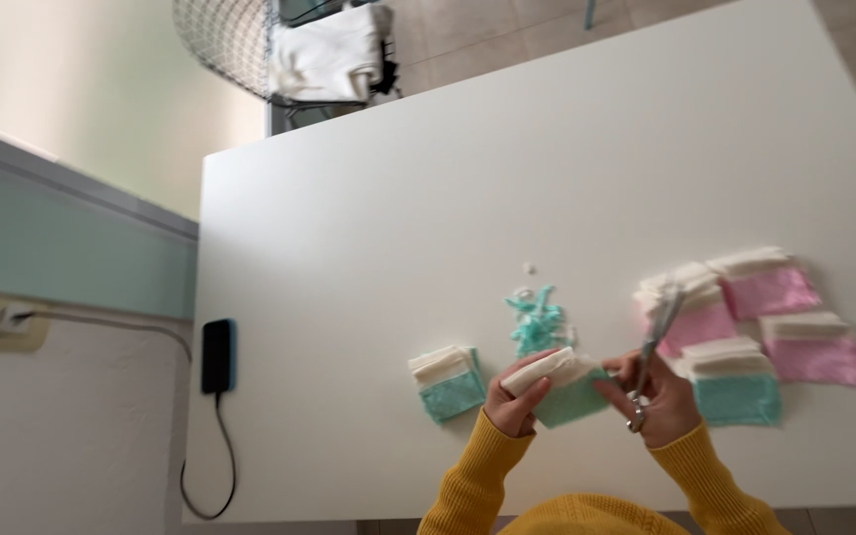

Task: Trimming loose threads from small rectangular fabric pieces using scissors.

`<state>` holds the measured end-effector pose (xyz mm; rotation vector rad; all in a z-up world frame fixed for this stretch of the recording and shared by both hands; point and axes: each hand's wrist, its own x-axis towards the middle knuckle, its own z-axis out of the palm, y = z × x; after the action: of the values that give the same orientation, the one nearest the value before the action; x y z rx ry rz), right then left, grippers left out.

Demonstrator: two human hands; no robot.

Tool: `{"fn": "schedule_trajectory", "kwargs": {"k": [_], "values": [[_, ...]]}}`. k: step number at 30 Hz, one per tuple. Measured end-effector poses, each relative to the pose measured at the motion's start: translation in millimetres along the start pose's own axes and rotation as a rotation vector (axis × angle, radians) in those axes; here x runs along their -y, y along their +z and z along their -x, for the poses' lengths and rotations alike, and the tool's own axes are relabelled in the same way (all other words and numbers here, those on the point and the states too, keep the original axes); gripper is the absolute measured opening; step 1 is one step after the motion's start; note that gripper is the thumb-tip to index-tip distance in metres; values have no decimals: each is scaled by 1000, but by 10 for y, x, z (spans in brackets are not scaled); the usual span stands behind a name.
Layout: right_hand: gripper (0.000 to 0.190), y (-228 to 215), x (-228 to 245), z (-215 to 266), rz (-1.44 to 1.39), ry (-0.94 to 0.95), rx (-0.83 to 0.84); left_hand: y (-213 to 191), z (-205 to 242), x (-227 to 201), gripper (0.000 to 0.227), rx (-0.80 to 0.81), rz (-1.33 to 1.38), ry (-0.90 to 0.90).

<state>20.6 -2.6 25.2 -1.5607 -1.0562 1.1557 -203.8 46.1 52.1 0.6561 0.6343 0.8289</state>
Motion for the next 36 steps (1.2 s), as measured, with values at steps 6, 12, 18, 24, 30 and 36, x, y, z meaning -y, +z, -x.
{"fn": "schedule_trajectory", "kwargs": {"k": [6,12,18,24,30,36], "values": [[34,153,-649,-181,-937,362,339,63,298,-518,18,86,-1063,713],[39,466,-253,-187,-469,189,164,-29,377,-528,31,-79,-1195,850],[42,624,308,-18,-349,43,259,-668,397,251,65,-144,443,13],[38,669,377,-3,50,34,139,-416,472,-249,50,-86,530,-196],[27,214,-11,136,50,152,218,-574,292,-141,26,-280,410,-198],[45,259,-194,627,112,77,441,-886,232,253,14,-398,268,-135]]}}
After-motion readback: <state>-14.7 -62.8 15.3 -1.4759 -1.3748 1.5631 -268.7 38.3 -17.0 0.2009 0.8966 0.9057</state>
